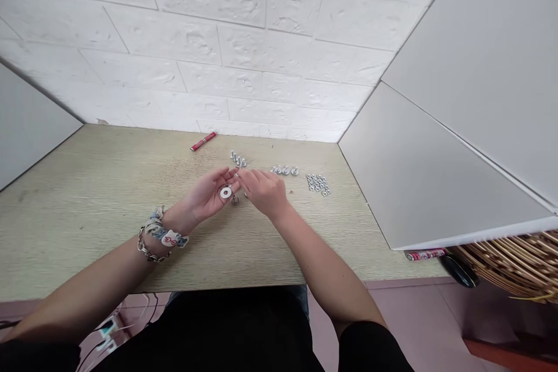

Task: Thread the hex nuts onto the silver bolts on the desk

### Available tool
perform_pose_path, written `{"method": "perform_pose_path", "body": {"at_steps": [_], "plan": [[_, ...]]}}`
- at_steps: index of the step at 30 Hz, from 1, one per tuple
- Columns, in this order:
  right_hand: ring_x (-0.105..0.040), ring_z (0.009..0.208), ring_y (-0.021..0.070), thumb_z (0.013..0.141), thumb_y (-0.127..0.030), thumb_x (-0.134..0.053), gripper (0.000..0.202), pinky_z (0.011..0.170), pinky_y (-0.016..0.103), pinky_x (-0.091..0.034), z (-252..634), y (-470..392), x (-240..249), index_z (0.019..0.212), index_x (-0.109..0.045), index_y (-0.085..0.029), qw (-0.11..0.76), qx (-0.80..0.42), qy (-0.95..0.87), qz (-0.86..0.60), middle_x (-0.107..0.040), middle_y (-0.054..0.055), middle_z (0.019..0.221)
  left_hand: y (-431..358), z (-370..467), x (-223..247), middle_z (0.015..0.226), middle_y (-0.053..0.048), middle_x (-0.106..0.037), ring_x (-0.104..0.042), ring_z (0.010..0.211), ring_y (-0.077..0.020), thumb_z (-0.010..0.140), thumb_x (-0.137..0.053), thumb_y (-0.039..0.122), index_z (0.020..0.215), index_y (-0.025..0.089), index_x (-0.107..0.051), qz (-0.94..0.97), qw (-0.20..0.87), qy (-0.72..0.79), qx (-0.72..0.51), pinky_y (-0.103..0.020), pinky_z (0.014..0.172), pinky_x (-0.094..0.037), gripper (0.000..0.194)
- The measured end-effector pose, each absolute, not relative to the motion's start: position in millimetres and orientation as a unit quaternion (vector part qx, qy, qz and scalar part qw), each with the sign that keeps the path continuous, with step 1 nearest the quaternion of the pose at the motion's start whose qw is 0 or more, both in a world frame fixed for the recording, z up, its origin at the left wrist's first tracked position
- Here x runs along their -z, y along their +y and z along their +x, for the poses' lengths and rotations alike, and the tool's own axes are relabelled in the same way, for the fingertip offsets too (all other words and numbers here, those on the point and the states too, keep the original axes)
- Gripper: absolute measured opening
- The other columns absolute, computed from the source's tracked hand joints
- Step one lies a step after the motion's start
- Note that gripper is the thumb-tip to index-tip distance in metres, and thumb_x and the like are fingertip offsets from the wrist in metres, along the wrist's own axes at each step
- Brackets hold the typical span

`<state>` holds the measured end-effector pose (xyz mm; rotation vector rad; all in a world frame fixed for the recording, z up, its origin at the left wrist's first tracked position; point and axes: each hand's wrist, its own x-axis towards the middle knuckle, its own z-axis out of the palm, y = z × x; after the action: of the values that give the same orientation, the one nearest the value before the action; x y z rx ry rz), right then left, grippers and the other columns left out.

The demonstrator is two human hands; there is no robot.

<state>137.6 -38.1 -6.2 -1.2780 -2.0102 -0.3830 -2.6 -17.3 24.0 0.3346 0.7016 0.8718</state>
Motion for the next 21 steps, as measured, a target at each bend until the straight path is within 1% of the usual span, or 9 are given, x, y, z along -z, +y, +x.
{"method": "perform_pose_path", "body": {"at_steps": [2,3,5,7,9,11,15,18,21], "plan": [[-0.052,0.058,0.0107,0.088,-0.032,-0.037,0.026,0.056,0.025,-0.033,138.2,-39.4,5.0,0.079,-0.060,-0.022,0.357,0.145,-0.780,-0.494,-0.062,0.001,0.064,-17.3,-3.0,-22.1,0.066,-0.005,-0.059,-0.059,0.061,-0.0083,0.086,-0.037,0.016,0.078,0.009,-0.056,0.164,0.840,0.331,-0.397,-0.015,0.057,-0.051,0.022],[-0.051,0.057,0.0112,0.088,-0.032,-0.037,0.026,0.056,0.025,-0.033,138.4,-40.1,4.5,0.080,-0.060,-0.023,0.355,0.139,-0.782,-0.493,-0.061,0.002,0.061,-17.0,-3.4,-20.8,0.063,-0.004,-0.057,-0.057,0.056,-0.0071,0.085,-0.038,0.016,0.078,0.009,-0.056,0.170,0.846,0.329,-0.385,-0.013,0.050,-0.049,0.020],[-0.049,0.055,0.0118,0.088,-0.033,-0.037,0.025,0.054,0.026,-0.033,138.5,-41.2,4.0,0.080,-0.059,-0.024,0.355,0.124,-0.786,-0.490,-0.057,0.001,0.056,-16.6,-4.9,-18.9,0.054,0.001,-0.050,-0.046,0.041,-0.0036,0.085,-0.040,0.018,0.077,0.012,-0.055,0.186,0.858,0.321,-0.356,-0.010,0.032,-0.035,0.017],[-0.047,0.052,0.0118,0.088,-0.033,-0.037,0.025,0.053,0.027,-0.031,138.7,-41.6,4.6,0.079,-0.059,-0.025,0.355,0.115,-0.790,-0.486,-0.053,0.001,0.052,-16.3,-7.3,-19.0,0.045,0.006,-0.036,-0.029,0.030,-0.0014,0.084,-0.043,0.024,0.075,0.014,-0.053,0.215,0.861,0.310,-0.341,-0.010,0.025,-0.019,0.017],[-0.045,0.051,0.0117,0.089,-0.031,-0.036,0.026,0.052,0.027,-0.031,139.0,-41.3,6.0,0.079,-0.059,-0.025,0.353,0.111,-0.793,-0.484,-0.051,0.000,0.051,-16.1,-10.3,-20.7,0.043,0.009,-0.024,-0.019,0.029,-0.0010,0.082,-0.048,0.033,0.075,0.015,-0.053,0.262,0.846,0.307,-0.349,-0.011,0.025,-0.014,0.020],[-0.045,0.051,0.0116,0.089,-0.031,-0.034,0.027,0.053,0.027,-0.031,139.1,-40.6,7.7,0.079,-0.059,-0.025,0.346,0.102,-0.797,-0.484,-0.050,0.000,0.051,-15.9,-13.3,-22.9,0.045,0.010,-0.020,-0.016,0.031,-0.0010,0.078,-0.054,0.039,0.077,0.016,-0.054,0.326,0.820,0.308,-0.356,-0.012,0.027,-0.012,0.023],[-0.046,0.053,0.0113,0.089,-0.031,-0.035,0.027,0.054,0.027,-0.031,137.9,-39.4,9.2,0.080,-0.059,-0.025,0.333,0.102,-0.805,-0.481,-0.052,0.000,0.053,-13.8,-18.2,-24.8,0.046,0.009,-0.020,-0.015,0.035,-0.0008,0.071,-0.063,0.038,0.072,0.014,-0.055,0.441,0.776,0.310,-0.327,-0.014,0.031,-0.009,0.025],[-0.047,0.053,0.0109,0.088,-0.031,-0.036,0.026,0.054,0.026,-0.031,136.3,-39.1,8.6,0.079,-0.060,-0.024,0.332,0.125,-0.802,-0.481,-0.054,0.000,0.053,-11.2,-20.8,-25.6,0.046,0.008,-0.021,-0.014,0.037,-0.0014,0.070,-0.063,0.038,0.069,0.014,-0.057,0.503,0.739,0.321,-0.313,-0.017,0.033,-0.008,0.026],[-0.048,0.053,0.0107,0.088,-0.034,-0.039,0.027,0.054,0.025,-0.032,135.0,-38.7,8.2,0.077,-0.061,-0.024,0.342,0.108,-0.797,-0.487,-0.055,0.000,0.055,-9.5,-22.7,-28.0,0.044,0.007,-0.023,-0.016,0.037,-0.0022,0.069,-0.063,0.038,0.065,0.014,-0.057,0.552,0.686,0.344,-0.324,-0.019,0.036,-0.009,0.025]]}}
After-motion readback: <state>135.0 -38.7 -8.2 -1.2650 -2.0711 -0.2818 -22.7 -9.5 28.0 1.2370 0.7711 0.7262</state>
